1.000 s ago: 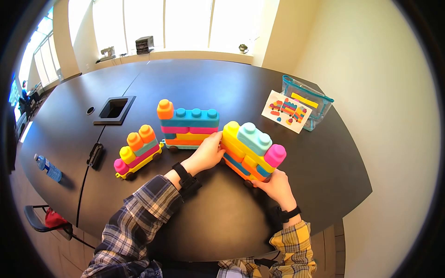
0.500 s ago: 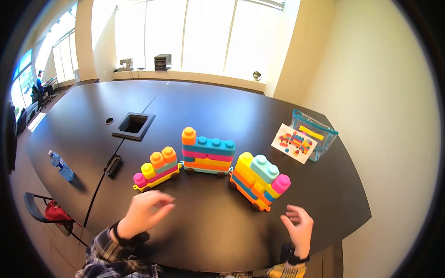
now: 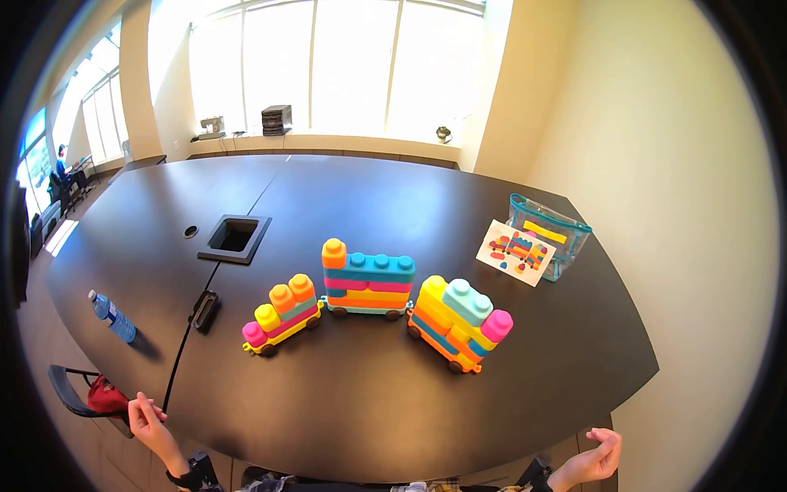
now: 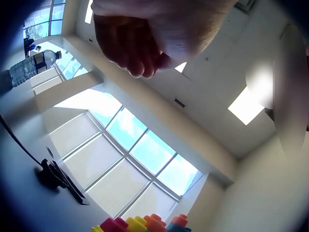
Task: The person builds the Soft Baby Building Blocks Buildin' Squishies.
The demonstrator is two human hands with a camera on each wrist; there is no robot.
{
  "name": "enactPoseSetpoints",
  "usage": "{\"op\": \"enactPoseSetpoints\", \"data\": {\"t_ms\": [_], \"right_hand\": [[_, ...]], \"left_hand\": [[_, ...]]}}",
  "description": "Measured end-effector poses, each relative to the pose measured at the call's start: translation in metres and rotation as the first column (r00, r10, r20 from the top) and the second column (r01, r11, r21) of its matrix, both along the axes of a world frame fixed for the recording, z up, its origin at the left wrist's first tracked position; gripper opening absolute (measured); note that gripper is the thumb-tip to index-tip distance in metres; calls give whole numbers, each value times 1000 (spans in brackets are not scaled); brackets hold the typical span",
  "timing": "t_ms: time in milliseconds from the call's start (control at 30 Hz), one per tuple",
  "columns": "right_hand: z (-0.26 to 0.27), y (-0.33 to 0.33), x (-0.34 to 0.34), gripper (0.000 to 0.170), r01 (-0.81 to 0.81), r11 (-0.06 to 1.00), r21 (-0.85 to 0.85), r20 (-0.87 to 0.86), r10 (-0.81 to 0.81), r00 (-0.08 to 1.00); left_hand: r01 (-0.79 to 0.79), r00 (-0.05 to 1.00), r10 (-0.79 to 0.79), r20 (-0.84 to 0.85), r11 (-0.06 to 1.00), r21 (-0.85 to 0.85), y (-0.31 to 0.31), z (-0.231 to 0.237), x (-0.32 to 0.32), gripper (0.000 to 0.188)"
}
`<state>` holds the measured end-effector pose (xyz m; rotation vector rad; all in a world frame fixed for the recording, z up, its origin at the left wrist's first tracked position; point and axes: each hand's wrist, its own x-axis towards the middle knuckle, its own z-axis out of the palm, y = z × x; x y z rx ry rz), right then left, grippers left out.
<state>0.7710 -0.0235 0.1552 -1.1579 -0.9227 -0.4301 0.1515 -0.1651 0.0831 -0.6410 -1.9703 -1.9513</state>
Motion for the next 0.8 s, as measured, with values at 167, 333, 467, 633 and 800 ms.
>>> {"op": "enactPoseSetpoints", "data": {"t_ms": [167, 333, 467, 633, 800], "right_hand": [[-4, -5, 3, 37, 24, 999, -26, 49, -23, 999], [-8, 2, -2, 39, 7, 999, -34, 39, -6, 999], [-4, 6, -6, 41, 30, 998, -56, 74, -26, 997], [-7, 7, -4, 42, -18, 999, -39, 106, 22, 994], [-11, 14, -1, 41, -99, 995, -32, 112, 102, 988]], "left_hand": [[-45, 999, 45, -10, 998, 38, -5, -1, -10, 38], [-45, 998, 44, -55, 999, -21, -7, -1, -13, 42], [-81, 993, 78, -85, 996, -41, -14, 0, -26, 42], [36, 997, -43, -61, 993, -110, -7, 29, -64, 35], [283, 921, -390, -18, 698, -657, 101, 42, -114, 48]]}}
